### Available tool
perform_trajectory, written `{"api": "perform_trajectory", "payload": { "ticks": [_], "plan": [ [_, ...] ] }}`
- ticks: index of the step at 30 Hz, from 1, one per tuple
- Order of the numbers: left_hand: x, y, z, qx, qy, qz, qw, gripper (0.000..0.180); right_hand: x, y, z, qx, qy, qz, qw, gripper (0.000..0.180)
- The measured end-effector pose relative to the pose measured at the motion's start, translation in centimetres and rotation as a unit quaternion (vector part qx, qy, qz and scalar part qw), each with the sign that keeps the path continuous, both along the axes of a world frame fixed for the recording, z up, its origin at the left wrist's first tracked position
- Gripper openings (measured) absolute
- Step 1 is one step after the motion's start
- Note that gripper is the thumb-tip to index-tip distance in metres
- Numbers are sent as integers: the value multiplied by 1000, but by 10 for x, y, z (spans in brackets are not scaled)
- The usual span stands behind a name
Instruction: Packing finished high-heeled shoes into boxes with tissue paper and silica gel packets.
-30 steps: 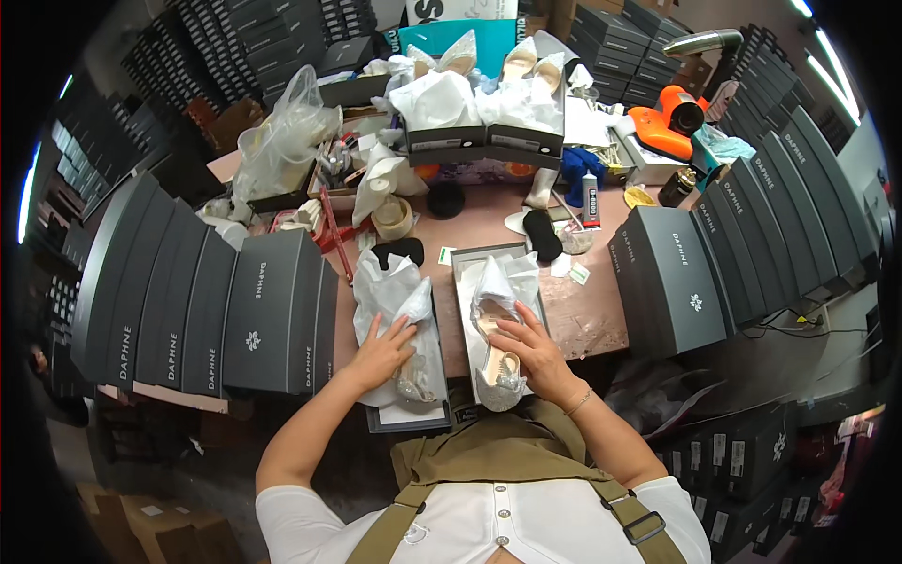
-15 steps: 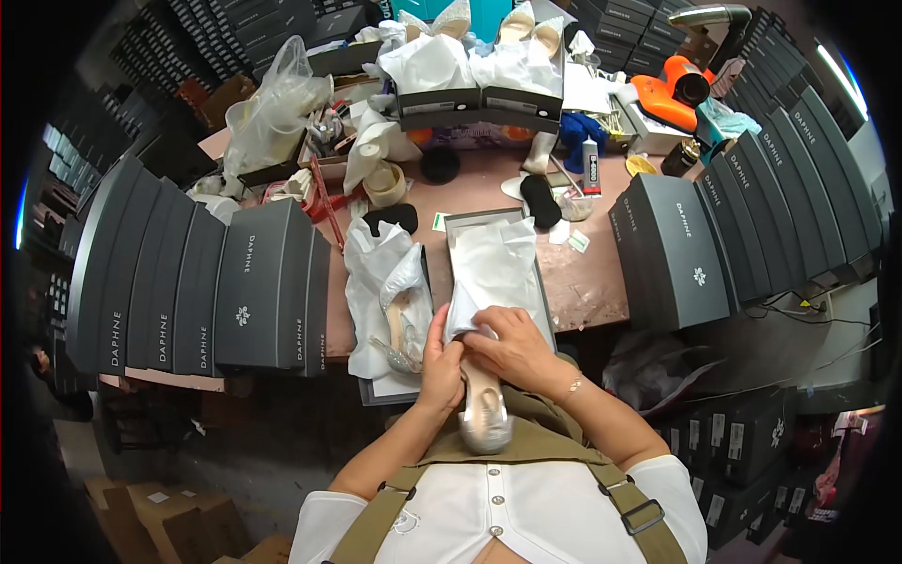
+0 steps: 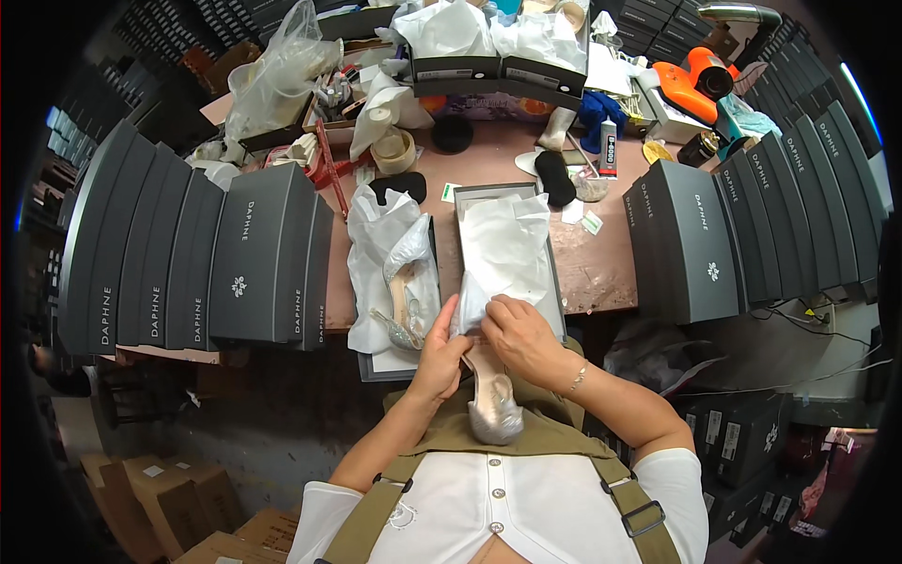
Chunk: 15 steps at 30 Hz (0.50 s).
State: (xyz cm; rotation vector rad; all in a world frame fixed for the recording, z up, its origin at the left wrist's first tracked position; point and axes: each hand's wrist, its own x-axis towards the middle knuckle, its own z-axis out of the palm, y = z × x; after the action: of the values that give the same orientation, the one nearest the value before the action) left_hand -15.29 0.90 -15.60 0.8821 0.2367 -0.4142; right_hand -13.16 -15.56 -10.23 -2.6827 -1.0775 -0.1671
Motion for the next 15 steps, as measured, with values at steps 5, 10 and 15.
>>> {"api": "perform_trajectory", "payload": {
  "ticks": [5,10,15],
  "plan": [
    [-5,4,3,-26,0,9,1000,73,-4,-34,7,109,91,39,989,13],
    [1,4,15,5,-34,0,999,75,-2,-16,12,171,157,0,973,14],
    [2,9,12,27,-31,-23,999,78,-9,2,13,161,67,-26,984,25]
  ]
}}
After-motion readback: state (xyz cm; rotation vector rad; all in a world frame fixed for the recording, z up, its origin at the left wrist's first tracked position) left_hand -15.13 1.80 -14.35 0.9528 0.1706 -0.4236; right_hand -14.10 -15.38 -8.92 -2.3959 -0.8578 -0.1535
